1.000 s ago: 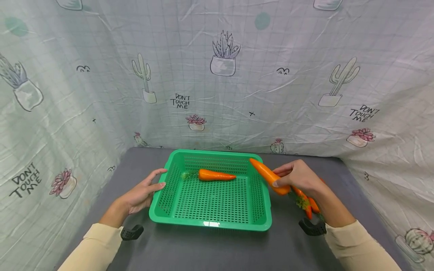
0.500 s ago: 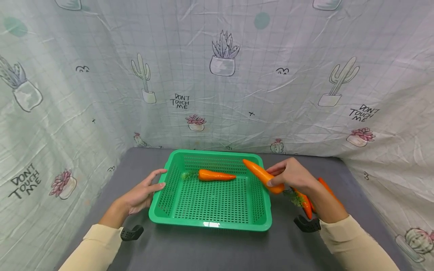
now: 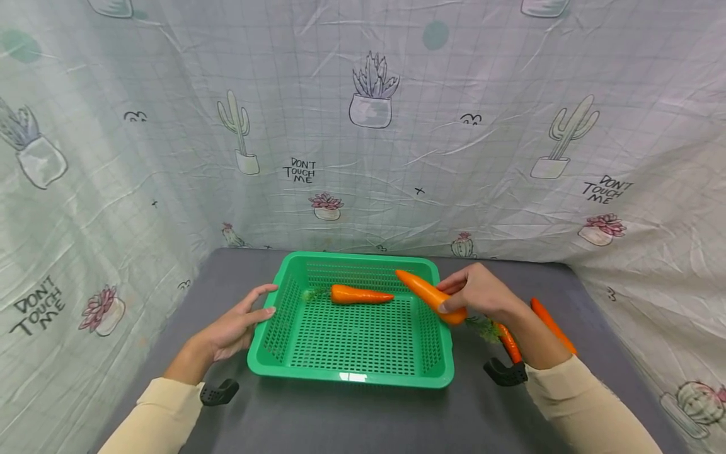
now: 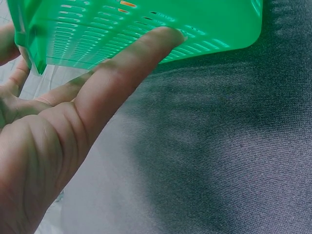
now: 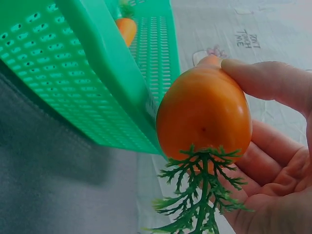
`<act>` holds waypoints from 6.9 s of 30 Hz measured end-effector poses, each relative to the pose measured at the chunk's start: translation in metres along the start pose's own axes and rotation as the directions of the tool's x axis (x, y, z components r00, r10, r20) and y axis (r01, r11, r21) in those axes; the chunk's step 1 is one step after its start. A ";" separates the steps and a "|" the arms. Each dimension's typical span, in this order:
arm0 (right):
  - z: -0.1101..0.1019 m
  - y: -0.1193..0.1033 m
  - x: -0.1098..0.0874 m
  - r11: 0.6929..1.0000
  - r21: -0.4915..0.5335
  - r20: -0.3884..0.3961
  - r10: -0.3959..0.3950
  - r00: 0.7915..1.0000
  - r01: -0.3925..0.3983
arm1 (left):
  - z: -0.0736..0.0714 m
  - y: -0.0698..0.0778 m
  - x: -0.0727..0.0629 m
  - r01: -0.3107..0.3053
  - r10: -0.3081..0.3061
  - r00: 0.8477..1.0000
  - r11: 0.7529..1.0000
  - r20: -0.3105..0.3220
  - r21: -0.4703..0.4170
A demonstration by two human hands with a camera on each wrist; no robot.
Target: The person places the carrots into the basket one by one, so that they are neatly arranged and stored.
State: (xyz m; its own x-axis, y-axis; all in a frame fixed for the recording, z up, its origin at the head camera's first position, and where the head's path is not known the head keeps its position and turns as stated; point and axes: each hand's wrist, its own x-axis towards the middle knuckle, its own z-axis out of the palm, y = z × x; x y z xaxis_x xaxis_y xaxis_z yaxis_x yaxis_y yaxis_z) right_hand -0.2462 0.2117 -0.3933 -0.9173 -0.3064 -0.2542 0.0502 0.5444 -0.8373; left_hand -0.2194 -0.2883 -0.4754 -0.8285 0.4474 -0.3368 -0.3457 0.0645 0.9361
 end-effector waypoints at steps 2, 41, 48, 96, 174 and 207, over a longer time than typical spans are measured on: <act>0.001 -0.001 0.002 1.000 -0.007 0.004 0.001 1.000 -0.001 | 0.000 0.000 0.001 0.001 -0.001 1.000 1.000 -0.001 -0.002; 0.023 -0.020 0.028 0.999 -0.031 0.101 -0.039 0.994 0.042 | 0.000 0.002 -0.001 0.004 -0.004 1.000 1.000 -0.014 -0.001; 0.027 -0.022 0.035 0.999 -0.029 0.103 -0.029 0.994 0.032 | 0.000 0.000 -0.001 0.006 -0.006 1.000 1.000 -0.022 -0.008; 0.041 -0.032 0.059 0.993 -0.050 0.214 -0.092 0.973 0.105 | -0.001 -0.001 0.002 0.001 -0.001 1.000 1.000 -0.011 -0.003; 0.072 -0.043 0.089 0.972 -0.164 0.234 -0.125 0.964 0.166 | 0.000 0.001 0.001 -0.010 0.010 1.000 1.000 -0.021 0.000; 0.088 -0.036 0.104 0.971 -0.193 0.206 -0.099 0.974 0.140 | -0.002 0.000 0.001 -0.022 0.022 1.000 1.000 0.001 -0.011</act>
State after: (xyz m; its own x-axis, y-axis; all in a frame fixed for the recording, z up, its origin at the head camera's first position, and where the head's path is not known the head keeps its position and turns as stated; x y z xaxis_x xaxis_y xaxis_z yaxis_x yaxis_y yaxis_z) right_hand -0.3092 0.0917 -0.4325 -0.8169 -0.5129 -0.2639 -0.1554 0.6363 -0.7556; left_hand -0.2206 -0.2894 -0.4762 -0.8353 0.4501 -0.3158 -0.3320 0.0448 0.9422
